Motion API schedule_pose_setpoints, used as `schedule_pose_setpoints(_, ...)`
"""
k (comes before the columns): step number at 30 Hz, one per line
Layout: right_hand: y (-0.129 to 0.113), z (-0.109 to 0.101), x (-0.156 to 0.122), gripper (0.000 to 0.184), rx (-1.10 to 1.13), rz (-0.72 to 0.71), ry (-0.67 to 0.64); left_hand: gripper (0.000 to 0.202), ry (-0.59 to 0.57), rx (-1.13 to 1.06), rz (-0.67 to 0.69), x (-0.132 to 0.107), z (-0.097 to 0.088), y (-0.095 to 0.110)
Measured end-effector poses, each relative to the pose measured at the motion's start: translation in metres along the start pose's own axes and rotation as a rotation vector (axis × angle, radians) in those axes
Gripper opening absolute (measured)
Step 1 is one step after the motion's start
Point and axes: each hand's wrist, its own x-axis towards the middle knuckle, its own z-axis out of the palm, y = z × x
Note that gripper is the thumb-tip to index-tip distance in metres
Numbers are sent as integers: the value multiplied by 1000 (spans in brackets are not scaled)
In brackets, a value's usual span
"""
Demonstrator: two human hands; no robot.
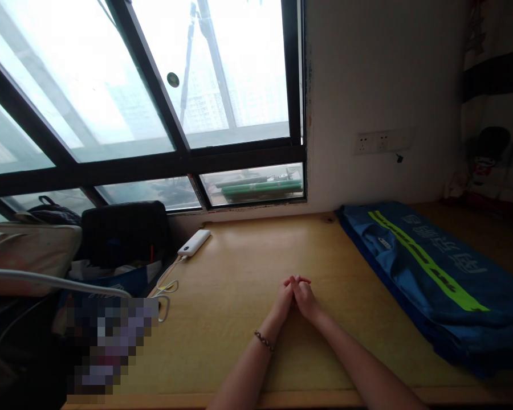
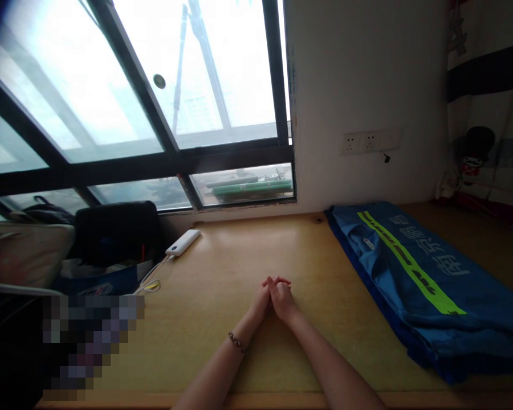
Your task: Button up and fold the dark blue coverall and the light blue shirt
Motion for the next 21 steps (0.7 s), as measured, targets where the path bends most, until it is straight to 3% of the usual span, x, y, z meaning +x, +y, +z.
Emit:
schedule_pose_setpoints(11,-1,0,0,67,1,11,-4,48,19,-17,47,1,2,-1)
schedule_pose_setpoints(21,2,1,1,66,5,4,8,50,14,-3,-1,-1,2,3)
